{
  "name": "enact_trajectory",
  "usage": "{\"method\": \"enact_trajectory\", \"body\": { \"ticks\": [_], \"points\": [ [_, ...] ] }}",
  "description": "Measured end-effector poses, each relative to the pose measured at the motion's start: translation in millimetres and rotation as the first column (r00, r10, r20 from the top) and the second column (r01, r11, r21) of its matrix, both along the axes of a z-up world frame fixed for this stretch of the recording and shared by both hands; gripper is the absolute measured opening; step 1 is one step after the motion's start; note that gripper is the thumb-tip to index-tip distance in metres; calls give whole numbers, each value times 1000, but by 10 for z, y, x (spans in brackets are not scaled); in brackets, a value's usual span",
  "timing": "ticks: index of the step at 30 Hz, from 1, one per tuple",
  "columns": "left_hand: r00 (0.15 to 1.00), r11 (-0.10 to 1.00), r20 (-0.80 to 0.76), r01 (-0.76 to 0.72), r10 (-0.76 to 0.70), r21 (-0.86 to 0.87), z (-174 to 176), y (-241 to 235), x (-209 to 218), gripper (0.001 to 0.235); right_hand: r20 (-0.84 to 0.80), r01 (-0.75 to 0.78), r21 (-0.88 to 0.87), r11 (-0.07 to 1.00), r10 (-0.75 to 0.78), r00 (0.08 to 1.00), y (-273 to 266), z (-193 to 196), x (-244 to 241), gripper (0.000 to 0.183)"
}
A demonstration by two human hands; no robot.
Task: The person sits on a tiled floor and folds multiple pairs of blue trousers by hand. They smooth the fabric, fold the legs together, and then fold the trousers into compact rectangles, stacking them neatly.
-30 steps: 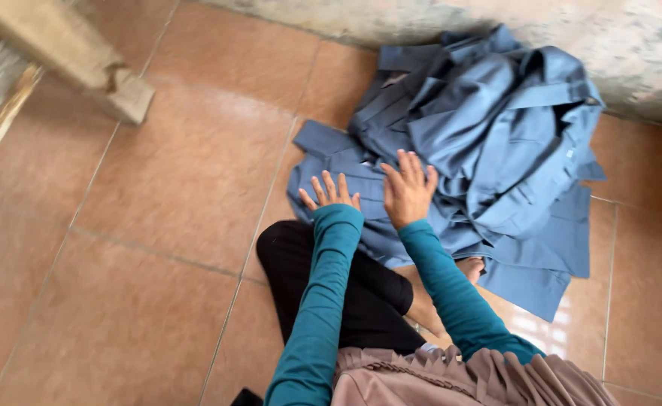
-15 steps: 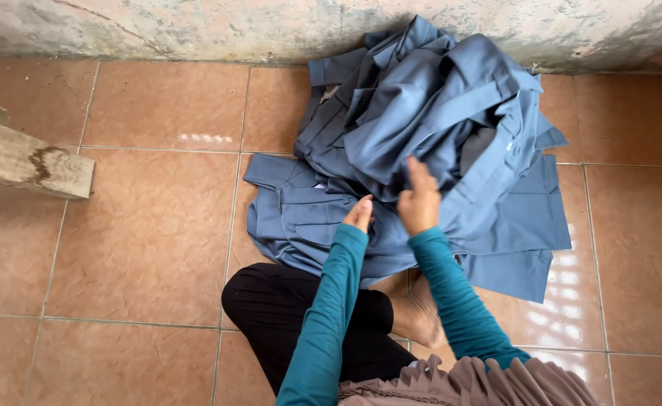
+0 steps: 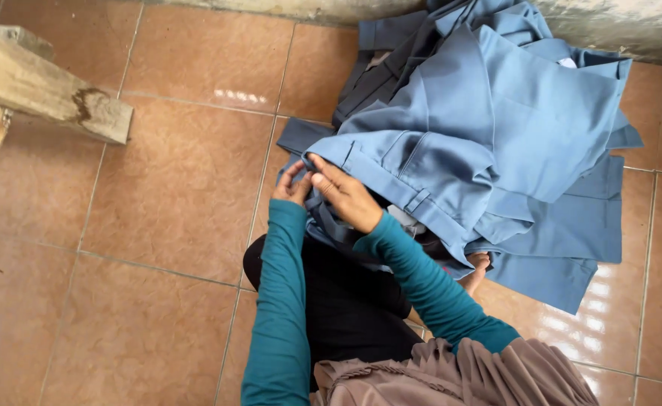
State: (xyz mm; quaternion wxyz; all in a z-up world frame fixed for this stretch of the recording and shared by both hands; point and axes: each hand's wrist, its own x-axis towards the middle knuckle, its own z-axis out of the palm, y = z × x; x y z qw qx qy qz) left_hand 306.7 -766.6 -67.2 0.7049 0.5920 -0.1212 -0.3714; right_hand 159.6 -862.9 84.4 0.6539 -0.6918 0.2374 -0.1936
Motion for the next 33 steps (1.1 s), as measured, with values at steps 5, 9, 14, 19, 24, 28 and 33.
{"method": "enact_trajectory", "body": {
  "ticks": [5,9,14,19,24,28,33],
  "points": [
    [973,973,219,-122,79,194,108,-83,303,32,32,-88,-147,985,93,995,-295,371,-332,33],
    [858,813,457,-432,237,391,100,83,578,32,-63,-172,-474,864,162,985,-719,483,-886,52],
    [691,952,718,-157,-84,263,930,141,-237,39,-452,-407,-659,633,100,887,-892,248,-1328,62],
    [549,789,589,544,-592,286,1382,219,-1305,68,-674,-621,-700,352,-38,738,-940,-103,-1314,83],
    [397,443,257,502,-881,743,838,350,-1465,51,-638,-611,-770,183,-183,748,-1117,-592,-1143,38],
    [592,796,538,376,-600,475,875,592,-1087,20,-518,-483,-846,226,-127,846,-1295,-315,-827,25],
    [986,956,165,-18,-32,293,1567,1005,-175,27,-165,-21,-893,450,-283,945,-1381,548,-57,26]
  ]
}}
